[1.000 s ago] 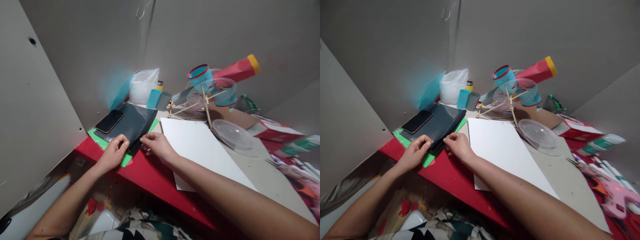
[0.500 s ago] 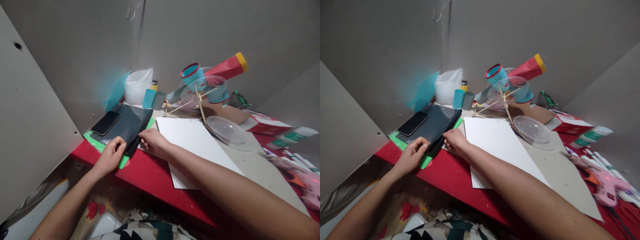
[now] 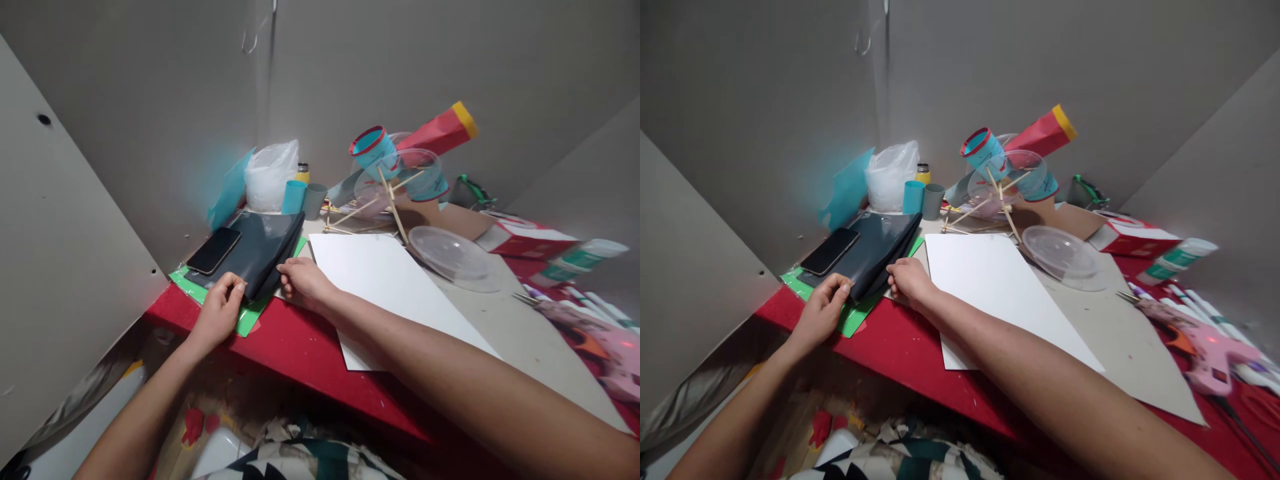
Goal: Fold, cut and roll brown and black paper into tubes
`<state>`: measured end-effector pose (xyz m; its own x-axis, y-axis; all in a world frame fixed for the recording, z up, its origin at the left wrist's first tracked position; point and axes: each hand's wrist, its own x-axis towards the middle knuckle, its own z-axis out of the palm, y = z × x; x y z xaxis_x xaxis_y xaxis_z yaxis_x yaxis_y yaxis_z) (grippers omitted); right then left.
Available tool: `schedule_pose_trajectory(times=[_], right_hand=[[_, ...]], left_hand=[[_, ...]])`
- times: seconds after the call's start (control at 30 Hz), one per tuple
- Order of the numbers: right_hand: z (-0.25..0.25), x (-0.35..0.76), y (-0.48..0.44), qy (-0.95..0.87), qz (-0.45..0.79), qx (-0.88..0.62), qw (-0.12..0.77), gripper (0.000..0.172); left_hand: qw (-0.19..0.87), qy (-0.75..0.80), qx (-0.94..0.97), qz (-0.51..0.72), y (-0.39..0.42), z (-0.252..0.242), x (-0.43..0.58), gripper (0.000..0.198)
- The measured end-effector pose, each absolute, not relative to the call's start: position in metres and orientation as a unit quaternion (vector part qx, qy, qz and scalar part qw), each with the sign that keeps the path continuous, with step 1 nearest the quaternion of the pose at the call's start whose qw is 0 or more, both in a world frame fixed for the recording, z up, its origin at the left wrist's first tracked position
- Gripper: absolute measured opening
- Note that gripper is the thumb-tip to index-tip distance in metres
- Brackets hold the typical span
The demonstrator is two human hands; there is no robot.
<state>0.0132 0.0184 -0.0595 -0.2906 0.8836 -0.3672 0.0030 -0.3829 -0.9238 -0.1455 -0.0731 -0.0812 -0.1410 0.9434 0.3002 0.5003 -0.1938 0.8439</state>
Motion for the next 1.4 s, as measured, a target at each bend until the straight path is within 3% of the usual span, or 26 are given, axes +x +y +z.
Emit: schedule_pose_trajectory(times=[0.3, 0.5, 0.6, 0.87, 1.4], right_hand=[[-0.060, 0.017, 0.012, -0.432, 0.671, -0.494, 0.346, 0.030], [-0.060, 0.022, 0.015, -0.461, 0.674, -0.487, 0.310, 0.025], [-0.060, 0.023, 0.012, -0.468, 0.674, -0.484, 0.306, 0.024], [-0.060, 0.022, 0.013, -0.462, 0.685, -0.453, 0.335, 0.022], [-0.063, 0.022, 0.005, -0.415, 0.656, -0.472, 0.418, 0.022]], left_hand=[[0.211, 0.594, 0.637, 0.445, -0.074, -0.080, -0.141, 0.022], [0.072, 0.606, 0.725, 0.321, -0.070, -0.077, -0.130, 0.014], [0.035, 0.599, 0.751, 0.275, -0.066, -0.076, -0.128, 0.022], [0.018, 0.641, 0.750, 0.164, -0.053, -0.060, -0.122, 0.052], [0.041, 0.677, 0.722, 0.139, -0.031, -0.058, -0.125, 0.050]])
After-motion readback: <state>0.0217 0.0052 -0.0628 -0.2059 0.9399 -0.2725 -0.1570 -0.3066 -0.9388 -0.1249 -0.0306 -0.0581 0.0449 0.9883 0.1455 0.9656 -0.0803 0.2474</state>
